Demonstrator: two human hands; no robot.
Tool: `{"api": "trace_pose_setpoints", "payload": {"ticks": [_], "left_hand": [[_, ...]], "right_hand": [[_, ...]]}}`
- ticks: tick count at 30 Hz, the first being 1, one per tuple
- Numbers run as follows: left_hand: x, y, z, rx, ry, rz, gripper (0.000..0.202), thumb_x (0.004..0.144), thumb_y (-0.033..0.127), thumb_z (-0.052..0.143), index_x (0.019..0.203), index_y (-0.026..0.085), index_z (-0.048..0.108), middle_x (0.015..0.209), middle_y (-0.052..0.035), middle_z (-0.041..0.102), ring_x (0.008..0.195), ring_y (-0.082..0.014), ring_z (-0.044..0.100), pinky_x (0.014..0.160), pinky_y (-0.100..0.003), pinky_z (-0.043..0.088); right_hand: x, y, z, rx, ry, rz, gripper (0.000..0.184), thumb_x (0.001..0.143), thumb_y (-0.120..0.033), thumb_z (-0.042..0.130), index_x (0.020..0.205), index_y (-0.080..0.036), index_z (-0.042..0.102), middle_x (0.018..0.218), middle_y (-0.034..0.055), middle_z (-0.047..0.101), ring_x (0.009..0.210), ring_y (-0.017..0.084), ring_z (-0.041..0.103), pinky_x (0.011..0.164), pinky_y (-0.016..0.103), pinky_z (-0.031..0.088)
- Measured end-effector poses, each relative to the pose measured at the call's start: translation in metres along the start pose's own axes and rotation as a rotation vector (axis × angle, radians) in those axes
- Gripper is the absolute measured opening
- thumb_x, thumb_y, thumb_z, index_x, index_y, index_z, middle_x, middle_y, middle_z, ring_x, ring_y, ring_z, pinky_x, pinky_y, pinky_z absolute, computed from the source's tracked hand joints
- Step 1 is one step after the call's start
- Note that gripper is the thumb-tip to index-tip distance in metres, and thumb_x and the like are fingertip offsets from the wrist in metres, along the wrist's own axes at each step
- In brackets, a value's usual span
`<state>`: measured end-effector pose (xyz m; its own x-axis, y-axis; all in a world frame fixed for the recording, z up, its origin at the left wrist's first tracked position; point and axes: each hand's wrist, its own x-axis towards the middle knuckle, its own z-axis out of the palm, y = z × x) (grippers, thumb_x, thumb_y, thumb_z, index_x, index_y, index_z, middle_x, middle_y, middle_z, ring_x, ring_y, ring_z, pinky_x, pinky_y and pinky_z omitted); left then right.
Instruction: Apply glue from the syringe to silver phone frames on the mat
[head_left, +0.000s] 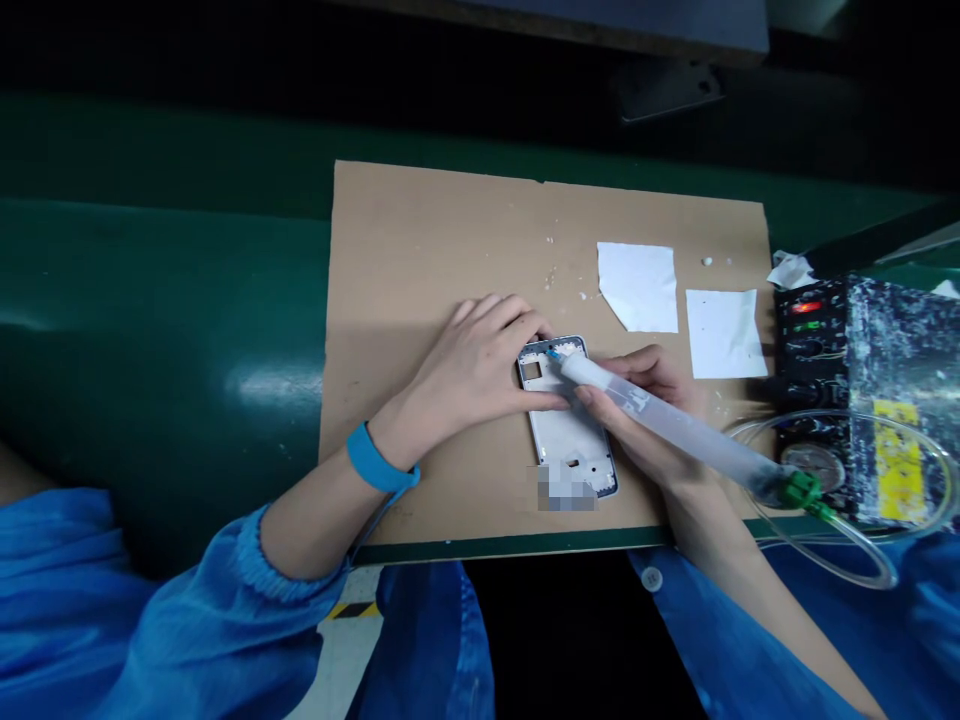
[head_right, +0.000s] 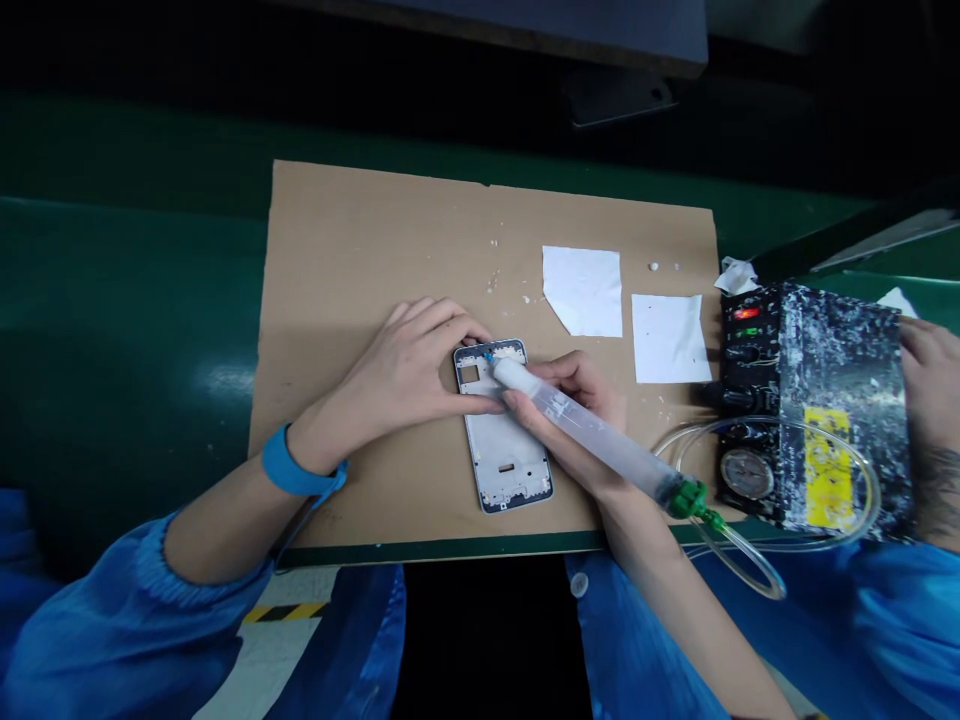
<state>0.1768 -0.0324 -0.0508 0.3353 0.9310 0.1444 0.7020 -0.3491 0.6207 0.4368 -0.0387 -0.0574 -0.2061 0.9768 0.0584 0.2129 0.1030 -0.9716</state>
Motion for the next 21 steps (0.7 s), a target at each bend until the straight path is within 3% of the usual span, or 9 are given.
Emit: {"api": "trace_pose_setpoints", "payload": {"ticks": [11,16,21], "left_hand": [[0.0006,0.0011,-0.0017,-0.03,0.0,-0.001,0.058,0.094,0.072,0.095,0.118,0.025,0.072,0.129,-0.0068,0.078,0.122,-0.0319,0.069,0.108,-0.046,0.047],[0.0006,-0.0002,0.0001,-0.032,0.001,-0.004,0.056,0.094,0.069,0.096,0.12,0.026,0.073,0.13,-0.0064,0.078,0.123,-0.032,0.069,0.109,-0.046,0.047],[0.001,-0.001,0.0005,-0.033,0.009,-0.002,0.056,0.093,0.068,0.097,0.121,0.025,0.073,0.129,-0.0058,0.077,0.122,-0.0312,0.069,0.111,-0.046,0.047]], "right_hand": [[0.0046,0.0042,0.0019,-0.008,-0.022,-0.033,0.033,0.092,-0.043,0.101,0.106,-0.028,0.076,0.108,0.0063,0.092,0.086,0.025,0.089,0.069,0.038,0.075],[0.0027,0.0075,-0.0007,-0.043,-0.041,-0.007,0.03,0.092,-0.04,0.101,0.108,-0.033,0.077,0.102,0.008,0.091,0.092,0.031,0.09,0.07,0.045,0.077],[0.0017,0.0093,-0.0021,-0.029,-0.048,-0.009,0.029,0.096,-0.043,0.099,0.109,-0.035,0.075,0.104,0.0054,0.09,0.094,0.031,0.091,0.069,0.043,0.076]]}}
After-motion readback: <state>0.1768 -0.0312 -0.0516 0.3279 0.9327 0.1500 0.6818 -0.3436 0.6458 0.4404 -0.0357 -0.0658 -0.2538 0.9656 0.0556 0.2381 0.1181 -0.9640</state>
